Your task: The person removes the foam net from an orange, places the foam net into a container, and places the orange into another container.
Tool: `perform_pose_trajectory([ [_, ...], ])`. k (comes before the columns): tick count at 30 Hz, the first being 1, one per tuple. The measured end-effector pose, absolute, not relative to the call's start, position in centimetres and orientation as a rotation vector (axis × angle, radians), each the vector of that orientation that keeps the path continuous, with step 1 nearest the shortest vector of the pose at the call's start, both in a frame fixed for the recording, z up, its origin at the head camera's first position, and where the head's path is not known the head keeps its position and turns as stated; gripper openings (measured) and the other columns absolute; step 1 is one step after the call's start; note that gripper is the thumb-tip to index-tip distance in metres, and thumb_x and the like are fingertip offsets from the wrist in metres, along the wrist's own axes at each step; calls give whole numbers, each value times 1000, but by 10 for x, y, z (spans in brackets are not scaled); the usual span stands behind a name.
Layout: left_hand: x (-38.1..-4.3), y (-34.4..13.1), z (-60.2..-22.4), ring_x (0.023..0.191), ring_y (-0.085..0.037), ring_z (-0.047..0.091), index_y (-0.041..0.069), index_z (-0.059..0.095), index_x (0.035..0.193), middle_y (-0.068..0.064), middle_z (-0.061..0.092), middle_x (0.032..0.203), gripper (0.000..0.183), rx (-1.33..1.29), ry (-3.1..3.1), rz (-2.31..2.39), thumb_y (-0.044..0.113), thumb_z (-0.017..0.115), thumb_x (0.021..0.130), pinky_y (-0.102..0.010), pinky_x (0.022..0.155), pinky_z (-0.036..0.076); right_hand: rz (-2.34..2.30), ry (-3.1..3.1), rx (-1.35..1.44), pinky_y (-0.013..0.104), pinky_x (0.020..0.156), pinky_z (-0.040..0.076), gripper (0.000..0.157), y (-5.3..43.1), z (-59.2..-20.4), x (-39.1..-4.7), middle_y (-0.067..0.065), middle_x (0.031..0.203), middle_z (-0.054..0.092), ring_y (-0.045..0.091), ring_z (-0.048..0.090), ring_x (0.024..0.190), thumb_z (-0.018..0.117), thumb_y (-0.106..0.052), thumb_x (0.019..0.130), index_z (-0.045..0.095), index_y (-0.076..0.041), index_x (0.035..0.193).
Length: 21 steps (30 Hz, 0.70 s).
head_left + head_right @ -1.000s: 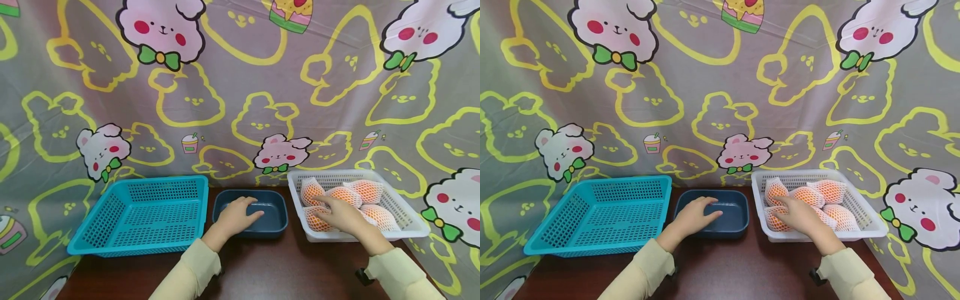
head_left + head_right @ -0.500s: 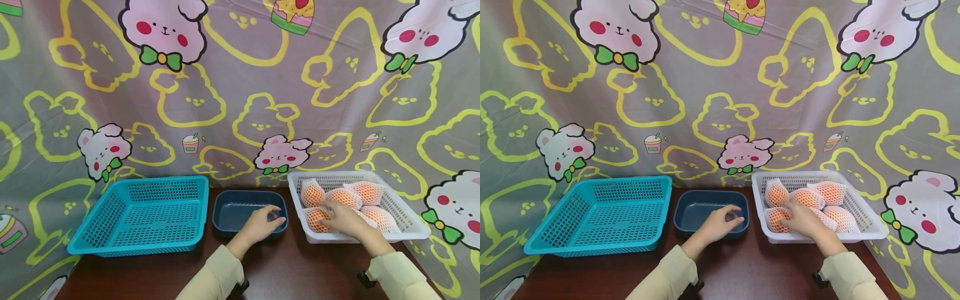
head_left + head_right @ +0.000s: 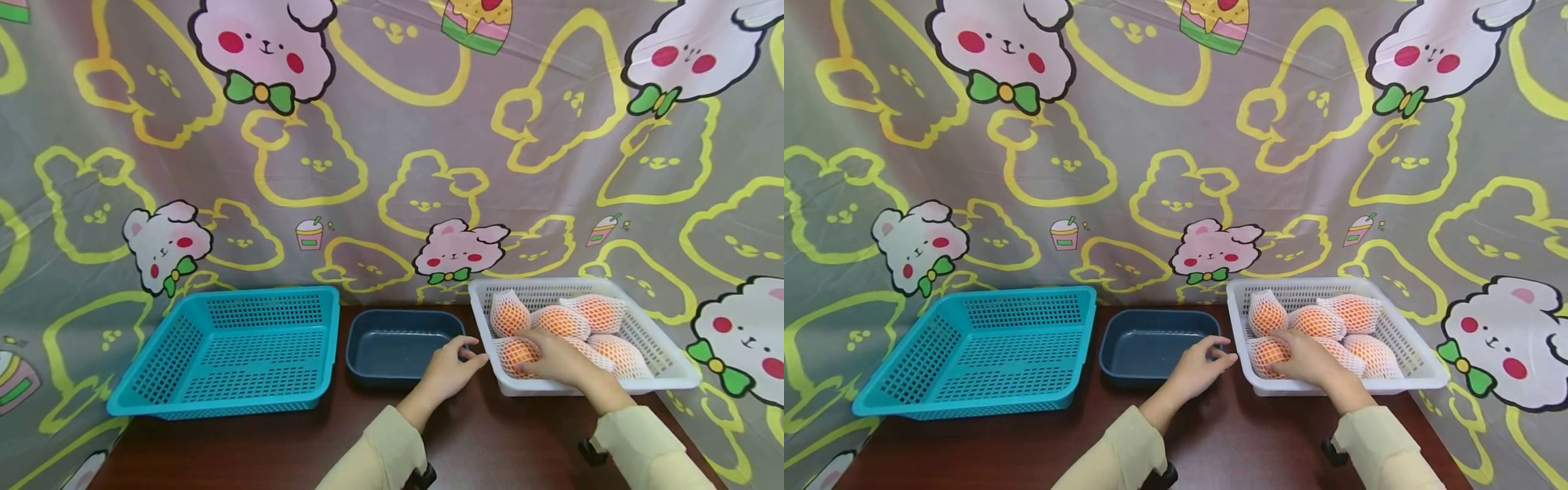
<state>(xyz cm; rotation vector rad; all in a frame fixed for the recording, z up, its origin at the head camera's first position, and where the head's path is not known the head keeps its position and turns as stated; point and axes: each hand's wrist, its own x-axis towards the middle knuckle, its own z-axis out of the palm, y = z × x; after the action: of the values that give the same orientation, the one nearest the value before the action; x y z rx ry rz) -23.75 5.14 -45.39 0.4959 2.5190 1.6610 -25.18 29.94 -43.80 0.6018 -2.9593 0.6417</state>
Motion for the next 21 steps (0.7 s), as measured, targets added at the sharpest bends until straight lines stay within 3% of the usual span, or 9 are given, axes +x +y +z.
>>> perform_pose_trajectory([
  [5, -232, 64, -459, 69, -18, 68, 0, 57, 133, -2, 69, 90, 44, 401, 2227, 1876, 14, 73, 95, -31, 63, 58, 618, -3000, 615, 65, 97, 45, 67, 296, -435, -252, 32, 129, 60, 52, 55, 121, 88, -22, 77, 62, 7, 132],
  [12, -225, 82, -459, 74, -21, 70, 5, 45, 142, -6, 61, 99, 55, 183, 1941, 2107, 3, 70, 93, -33, 66, 60, 560, -3090, 590, 68, 96, 44, 75, 292, -432, -253, 38, 134, 52, 56, 51, 122, 91, -27, 77, 59, 4, 137],
  [21, -223, 98, -459, 80, -21, 63, 6, 42, 140, -12, 56, 101, 53, 3, 1755, 2292, -6, 63, 93, -43, 74, 61, 519, -3132, 631, 69, 96, 43, 78, 291, -431, -257, 42, 133, 49, 58, 50, 122, 91, -21, 76, 55, 3, 141],
])
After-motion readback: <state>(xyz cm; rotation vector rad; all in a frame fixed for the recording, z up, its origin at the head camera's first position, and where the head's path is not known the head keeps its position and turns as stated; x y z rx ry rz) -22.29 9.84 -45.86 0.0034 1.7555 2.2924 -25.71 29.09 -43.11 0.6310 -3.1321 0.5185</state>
